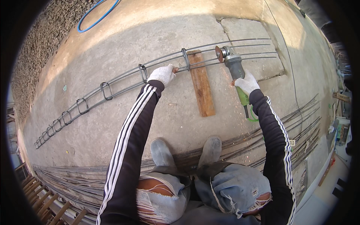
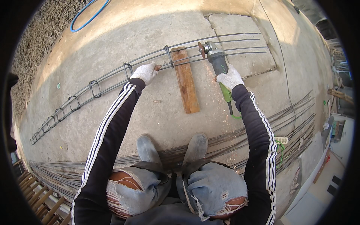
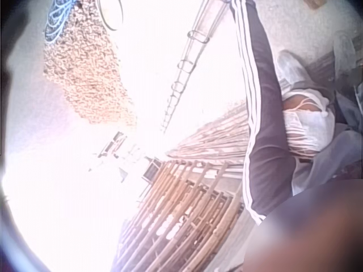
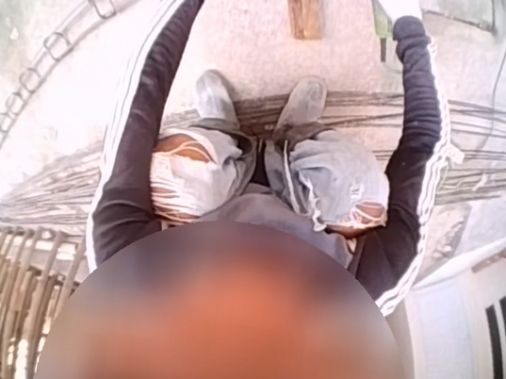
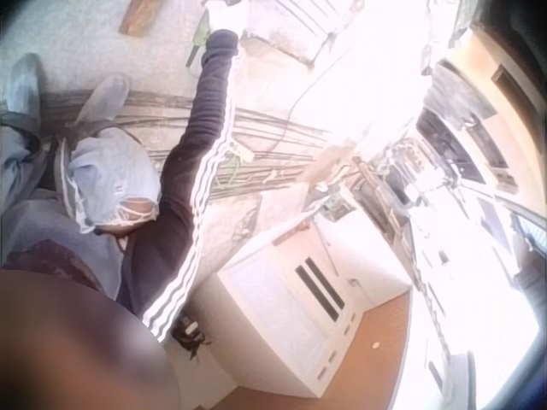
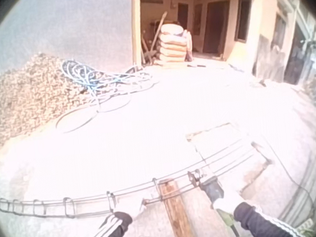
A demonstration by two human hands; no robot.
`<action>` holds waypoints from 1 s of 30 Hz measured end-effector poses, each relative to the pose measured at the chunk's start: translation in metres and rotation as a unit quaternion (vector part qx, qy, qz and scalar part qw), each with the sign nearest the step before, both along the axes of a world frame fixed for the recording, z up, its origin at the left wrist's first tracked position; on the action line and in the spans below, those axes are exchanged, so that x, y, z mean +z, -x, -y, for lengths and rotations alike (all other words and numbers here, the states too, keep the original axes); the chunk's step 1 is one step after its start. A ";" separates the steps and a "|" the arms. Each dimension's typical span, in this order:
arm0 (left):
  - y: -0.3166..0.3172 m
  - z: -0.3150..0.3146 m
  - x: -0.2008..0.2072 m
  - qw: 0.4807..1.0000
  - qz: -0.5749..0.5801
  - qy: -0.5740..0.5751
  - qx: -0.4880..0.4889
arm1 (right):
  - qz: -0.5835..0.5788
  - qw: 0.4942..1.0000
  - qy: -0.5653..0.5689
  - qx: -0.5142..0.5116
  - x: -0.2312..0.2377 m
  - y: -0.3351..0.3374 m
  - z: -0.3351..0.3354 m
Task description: The person walks through a construction site, picks up a piece of wood, and then retrieves an angle grinder from inside a house. They return outside, plug the grinder into a power strip, and cut a steel rebar cage using the angle grinder, producing sparks.
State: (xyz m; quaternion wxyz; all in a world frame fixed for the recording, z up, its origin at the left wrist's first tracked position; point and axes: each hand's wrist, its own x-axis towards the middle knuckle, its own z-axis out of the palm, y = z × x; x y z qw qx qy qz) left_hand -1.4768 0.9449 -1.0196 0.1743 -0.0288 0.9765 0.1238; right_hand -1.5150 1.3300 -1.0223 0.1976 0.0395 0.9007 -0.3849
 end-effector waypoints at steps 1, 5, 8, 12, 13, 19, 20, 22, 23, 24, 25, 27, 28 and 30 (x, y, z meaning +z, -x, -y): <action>0.000 0.000 0.000 1.000 -0.002 0.000 -0.001 | -0.007 1.000 0.002 0.000 0.000 0.000 0.000; 0.000 0.001 0.001 1.000 -0.002 0.000 -0.008 | 0.001 1.000 -0.006 0.002 0.000 -0.004 -0.001; 0.000 0.000 0.001 1.000 0.006 0.007 -0.002 | 0.003 1.000 -0.002 -0.004 0.001 -0.008 -0.002; 0.001 -0.001 0.002 1.000 0.008 0.006 0.000 | 0.004 1.000 -0.010 -0.008 0.003 -0.015 -0.002; 0.001 0.000 0.002 1.000 0.008 0.009 -0.001 | 0.001 1.000 -0.017 -0.008 0.004 -0.016 -0.001; -0.002 0.001 0.000 1.000 -0.007 -0.001 -0.016 | 0.014 1.000 0.014 -0.012 0.010 -0.015 -0.001; -0.001 0.001 -0.001 1.000 -0.005 -0.003 -0.014 | 0.014 1.000 0.006 -0.011 0.010 -0.014 -0.001; -0.001 0.002 -0.001 1.000 -0.005 -0.004 -0.013 | 0.011 1.000 0.001 -0.004 0.008 -0.011 -0.002; -0.001 0.002 -0.001 1.000 -0.006 -0.003 -0.015 | 0.017 1.000 0.003 -0.007 0.006 -0.011 -0.003; -0.001 0.001 -0.001 1.000 -0.008 -0.007 -0.016 | 0.018 1.000 0.013 -0.008 0.004 -0.011 -0.003; 0.000 0.001 -0.001 1.000 -0.006 -0.002 -0.013 | 0.021 0.999 0.023 -0.010 0.001 -0.010 -0.003; -0.001 0.000 0.000 1.000 -0.002 -0.004 -0.004 | 0.014 1.000 0.021 -0.011 -0.006 -0.008 -0.002; 0.000 -0.001 0.000 1.000 -0.003 -0.002 -0.005 | 0.011 1.000 0.021 -0.014 -0.009 -0.007 -0.002; 0.000 -0.001 0.001 1.000 -0.006 -0.009 -0.002 | 0.004 0.999 0.017 -0.027 -0.013 -0.006 -0.003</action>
